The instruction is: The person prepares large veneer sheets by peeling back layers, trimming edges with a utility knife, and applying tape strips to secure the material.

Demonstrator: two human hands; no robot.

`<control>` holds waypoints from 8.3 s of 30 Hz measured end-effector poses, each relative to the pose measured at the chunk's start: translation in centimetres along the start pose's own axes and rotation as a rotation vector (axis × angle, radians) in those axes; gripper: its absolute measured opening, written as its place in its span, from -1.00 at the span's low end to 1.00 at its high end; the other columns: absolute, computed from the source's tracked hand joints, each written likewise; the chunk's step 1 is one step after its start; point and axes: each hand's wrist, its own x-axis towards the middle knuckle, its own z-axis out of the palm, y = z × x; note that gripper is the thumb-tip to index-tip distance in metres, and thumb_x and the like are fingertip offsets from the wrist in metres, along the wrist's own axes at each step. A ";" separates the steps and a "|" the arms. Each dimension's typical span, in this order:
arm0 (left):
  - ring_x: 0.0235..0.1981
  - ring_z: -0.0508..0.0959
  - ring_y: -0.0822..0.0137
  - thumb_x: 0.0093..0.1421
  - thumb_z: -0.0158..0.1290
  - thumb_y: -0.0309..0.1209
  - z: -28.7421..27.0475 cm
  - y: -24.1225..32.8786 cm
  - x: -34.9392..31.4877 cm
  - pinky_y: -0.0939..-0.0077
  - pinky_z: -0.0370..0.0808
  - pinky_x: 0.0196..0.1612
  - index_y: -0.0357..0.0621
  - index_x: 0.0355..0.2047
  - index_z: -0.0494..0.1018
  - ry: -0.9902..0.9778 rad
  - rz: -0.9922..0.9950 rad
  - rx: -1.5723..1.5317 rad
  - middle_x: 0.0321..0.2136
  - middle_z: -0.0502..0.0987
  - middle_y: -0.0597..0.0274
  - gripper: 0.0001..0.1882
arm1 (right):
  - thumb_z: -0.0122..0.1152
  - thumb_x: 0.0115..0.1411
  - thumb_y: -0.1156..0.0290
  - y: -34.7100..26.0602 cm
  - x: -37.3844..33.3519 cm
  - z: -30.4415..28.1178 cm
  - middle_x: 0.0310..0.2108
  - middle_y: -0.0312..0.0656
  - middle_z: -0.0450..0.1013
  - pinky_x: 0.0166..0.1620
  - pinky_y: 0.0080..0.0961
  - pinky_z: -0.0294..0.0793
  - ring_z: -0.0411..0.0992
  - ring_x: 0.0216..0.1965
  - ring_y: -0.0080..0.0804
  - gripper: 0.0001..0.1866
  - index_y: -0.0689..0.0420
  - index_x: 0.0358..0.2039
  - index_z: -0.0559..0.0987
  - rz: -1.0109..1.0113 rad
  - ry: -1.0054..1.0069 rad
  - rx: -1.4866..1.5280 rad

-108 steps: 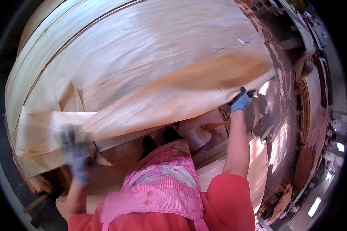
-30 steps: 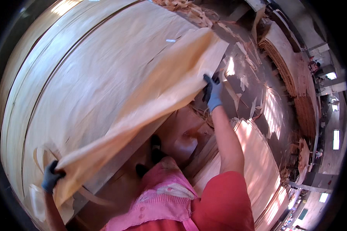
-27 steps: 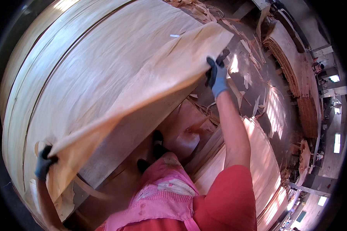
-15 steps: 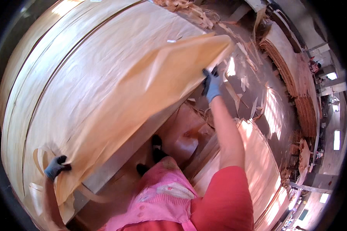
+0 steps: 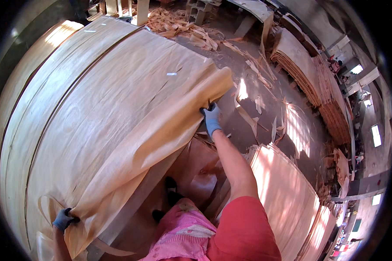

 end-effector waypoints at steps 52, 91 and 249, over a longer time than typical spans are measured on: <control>-0.73 0.34 0.59 -0.15 0.35 -0.43 2.6 0.4 -2.7 0.59 0.30 -0.68 -0.14 -0.44 0.55 0.068 0.043 0.046 -0.68 0.41 0.47 -0.75 | 0.30 -0.03 0.49 -0.5 0.8 -0.3 -0.18 -0.10 0.55 -0.14 -0.40 0.50 0.54 -0.21 -0.26 -0.49 0.18 -0.02 0.43 0.043 0.073 -0.363; 0.20 0.33 0.04 -0.07 0.12 -0.53 8.4 15.4 -6.4 0.24 0.23 0.24 -0.18 0.12 0.36 0.644 0.558 0.209 0.12 0.39 -0.04 -0.36 | 0.36 -0.10 0.50 -5.7 -5.9 5.2 -0.07 -0.14 0.28 0.02 -0.16 0.41 0.28 0.02 -0.01 -0.46 -0.05 -0.05 0.45 -0.509 0.140 -0.920; 0.40 -0.22 -0.22 0.10 0.10 -0.02 22.3 22.1 6.8 -0.38 -0.37 0.30 -0.02 0.27 0.20 0.443 0.614 0.784 0.36 -0.11 -0.21 -0.24 | 0.19 0.10 0.48 -13.6 7.2 5.6 -0.29 -0.09 0.54 -0.22 -0.19 0.49 0.51 -0.26 -0.04 -0.45 -0.16 0.13 0.43 -0.588 -0.156 -0.807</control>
